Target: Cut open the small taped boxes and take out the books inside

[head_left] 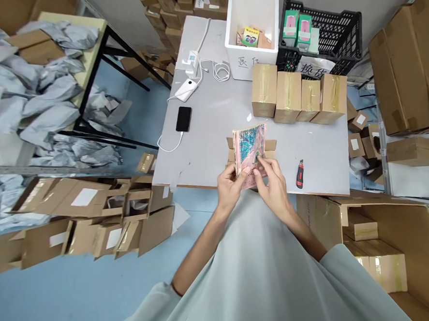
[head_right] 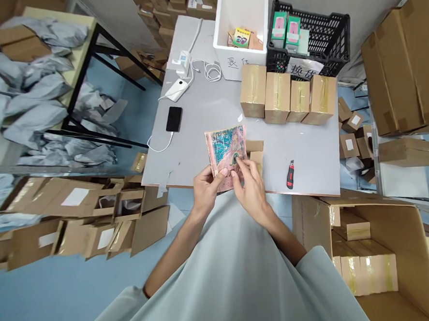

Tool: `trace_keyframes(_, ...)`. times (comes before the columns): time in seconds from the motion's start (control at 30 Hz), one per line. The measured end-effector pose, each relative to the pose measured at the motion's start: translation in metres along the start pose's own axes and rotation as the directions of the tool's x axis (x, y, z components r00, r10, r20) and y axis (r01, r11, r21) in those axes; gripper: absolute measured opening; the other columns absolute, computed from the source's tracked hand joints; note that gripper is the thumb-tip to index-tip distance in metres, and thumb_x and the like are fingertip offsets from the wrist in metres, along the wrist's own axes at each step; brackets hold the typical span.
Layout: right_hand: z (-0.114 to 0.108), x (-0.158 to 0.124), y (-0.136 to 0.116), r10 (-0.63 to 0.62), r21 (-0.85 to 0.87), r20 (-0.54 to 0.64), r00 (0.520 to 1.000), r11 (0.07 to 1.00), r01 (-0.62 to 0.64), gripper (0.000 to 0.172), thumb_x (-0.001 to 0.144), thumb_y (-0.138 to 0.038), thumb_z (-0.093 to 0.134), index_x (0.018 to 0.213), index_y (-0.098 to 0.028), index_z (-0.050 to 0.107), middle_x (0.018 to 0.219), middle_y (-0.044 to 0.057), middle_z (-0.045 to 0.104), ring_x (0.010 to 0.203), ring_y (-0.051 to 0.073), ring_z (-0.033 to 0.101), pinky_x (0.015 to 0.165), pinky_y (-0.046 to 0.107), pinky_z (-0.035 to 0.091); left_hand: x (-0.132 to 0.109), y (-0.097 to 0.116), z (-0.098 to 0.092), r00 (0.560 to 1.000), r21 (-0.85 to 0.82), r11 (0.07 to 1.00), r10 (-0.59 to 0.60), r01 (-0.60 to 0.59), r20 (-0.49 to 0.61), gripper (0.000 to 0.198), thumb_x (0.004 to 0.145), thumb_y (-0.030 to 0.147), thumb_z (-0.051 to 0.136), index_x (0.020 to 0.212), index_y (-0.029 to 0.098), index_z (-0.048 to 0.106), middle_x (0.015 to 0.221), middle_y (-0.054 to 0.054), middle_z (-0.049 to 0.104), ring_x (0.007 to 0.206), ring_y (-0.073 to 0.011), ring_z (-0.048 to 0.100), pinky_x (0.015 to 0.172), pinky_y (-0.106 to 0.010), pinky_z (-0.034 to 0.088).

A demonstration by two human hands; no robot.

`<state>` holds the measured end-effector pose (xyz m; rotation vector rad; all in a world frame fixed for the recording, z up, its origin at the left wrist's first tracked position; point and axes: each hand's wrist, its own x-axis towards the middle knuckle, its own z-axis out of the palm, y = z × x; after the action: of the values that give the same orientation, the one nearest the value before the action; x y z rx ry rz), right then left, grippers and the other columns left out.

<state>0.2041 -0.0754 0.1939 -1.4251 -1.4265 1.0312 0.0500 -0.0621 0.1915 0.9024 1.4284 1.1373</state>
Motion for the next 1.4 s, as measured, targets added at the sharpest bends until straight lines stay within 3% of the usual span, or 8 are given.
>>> trace_keyframes(0.27, 0.029, -0.004, -0.017, 0.068, 0.121, 0.069, 0.995, 0.99, -0.077, 0.06, 0.1, -0.057, 0.082, 0.155, -0.035, 0.069, 0.146, 0.012, 0.069, 0.126, 0.03, 0.073, 0.097, 0.043, 0.071, -0.007, 0.005, -0.028, 0.983, 0.214, 0.961, 0.183, -0.175, -0.017, 0.038, 0.095, 0.062, 0.081, 0.085, 0.025, 0.078, 0.085, -0.004, 0.072, 0.083, -0.0226, 0.066, 0.081, -0.036, 0.057)
trace_keyframes(0.47, 0.066, 0.004, -0.015, 0.275, 0.308, -0.143, 0.951, 0.925, -0.221, 0.035, 0.097, -0.056, 0.08, 0.114, -0.025, 0.077, 0.114, 0.008, 0.082, 0.108, 0.028, 0.075, 0.095, 0.04, 0.066, -0.008, 0.018, -0.071, 0.868, 0.383, 0.791, 0.359, -0.478, 0.342, 0.039, 0.091, 0.04, 0.083, 0.128, 0.029, 0.084, 0.125, -0.012, 0.08, 0.12, -0.0334, 0.074, 0.111, -0.049, 0.059)
trace_keyframes(0.57, 0.066, 0.007, -0.018, 0.344, 0.367, -0.12, 0.931, 0.887, -0.28, 0.032, 0.094, -0.053, 0.081, 0.11, -0.025, 0.079, 0.116, 0.007, 0.085, 0.111, 0.03, 0.077, 0.098, 0.041, 0.064, 0.008, 0.018, -0.106, 0.917, 0.361, 0.847, 0.325, -0.391, 0.229, 0.046, 0.096, 0.043, 0.079, 0.139, 0.028, 0.08, 0.131, -0.012, 0.079, 0.121, -0.0321, 0.073, 0.111, -0.049, 0.06)
trace_keyframes(0.67, 0.064, 0.006, -0.03, 0.354, 0.392, -0.042, 0.934, 0.866, -0.311, 0.035, 0.089, -0.054, 0.086, 0.11, -0.026, 0.082, 0.119, 0.006, 0.087, 0.115, 0.032, 0.078, 0.102, 0.043, 0.063, 0.031, 0.013, -0.139, 0.976, 0.2, 0.968, 0.112, -0.15, 0.186, 0.061, 0.093, 0.063, 0.083, 0.14, 0.023, 0.08, 0.135, -0.015, 0.078, 0.12, -0.033, 0.073, 0.103, -0.046, 0.062)
trace_keyframes(0.83, 0.081, 0.005, -0.053, 0.33, 0.359, 0.055, 0.942, 0.874, -0.327, 0.04, 0.089, -0.061, 0.09, 0.11, -0.027, 0.084, 0.117, 0.005, 0.087, 0.111, 0.031, 0.079, 0.099, 0.045, 0.065, 0.053, 0.011, -0.17, 0.856, -0.16, 0.951, -0.154, 0.263, 0.493, 0.063, 0.08, 0.078, 0.09, 0.106, 0.021, 0.089, 0.109, -0.014, 0.085, 0.108, -0.034, 0.079, 0.091, -0.041, 0.064)
trace_keyframes(1.1, 0.132, -0.007, -0.068, 0.308, 0.38, -0.127, 0.943, 0.893, -0.241, 0.044, 0.091, -0.063, 0.09, 0.12, -0.031, 0.08, 0.122, 0.004, 0.086, 0.12, 0.028, 0.078, 0.108, 0.043, 0.065, 0.066, 0.01, -0.199, 0.883, -0.209, 0.949, -0.119, 0.235, 0.455, 0.051, 0.074, 0.068, 0.098, 0.092, 0.021, 0.088, 0.095, -0.008, 0.083, 0.092, -0.0254, 0.074, 0.084, -0.036, 0.062)
trace_keyframes(1.3, 0.139, -0.014, -0.052, 0.409, 0.452, -0.179, 0.895, 0.842, -0.295, 0.042, 0.091, -0.066, 0.086, 0.108, -0.03, 0.072, 0.104, 0.002, 0.084, 0.098, 0.024, 0.078, 0.091, 0.038, 0.067, 0.078, 0.012, -0.201, 0.862, -0.198, 0.956, -0.089, 0.214, 0.5, 0.048, 0.078, 0.069, 0.096, 0.09, 0.023, 0.087, 0.091, -0.006, 0.077, 0.089, -0.0231, 0.07, 0.083, -0.034, 0.058)
trace_keyframes(1.4, 0.137, -0.01, -0.047, 0.345, 0.326, -0.349, 0.871, 0.916, -0.233, 0.04, 0.095, -0.062, 0.083, 0.113, -0.028, 0.071, 0.117, 0.007, 0.082, 0.111, 0.025, 0.075, 0.098, 0.038, 0.065, 0.077, 0.014, -0.192, 0.887, -0.157, 0.984, 0.002, 0.079, 0.462, 0.044, 0.087, 0.066, 0.091, 0.089, 0.022, 0.086, 0.089, -0.005, 0.074, 0.088, -0.0224, 0.067, 0.082, -0.033, 0.057)
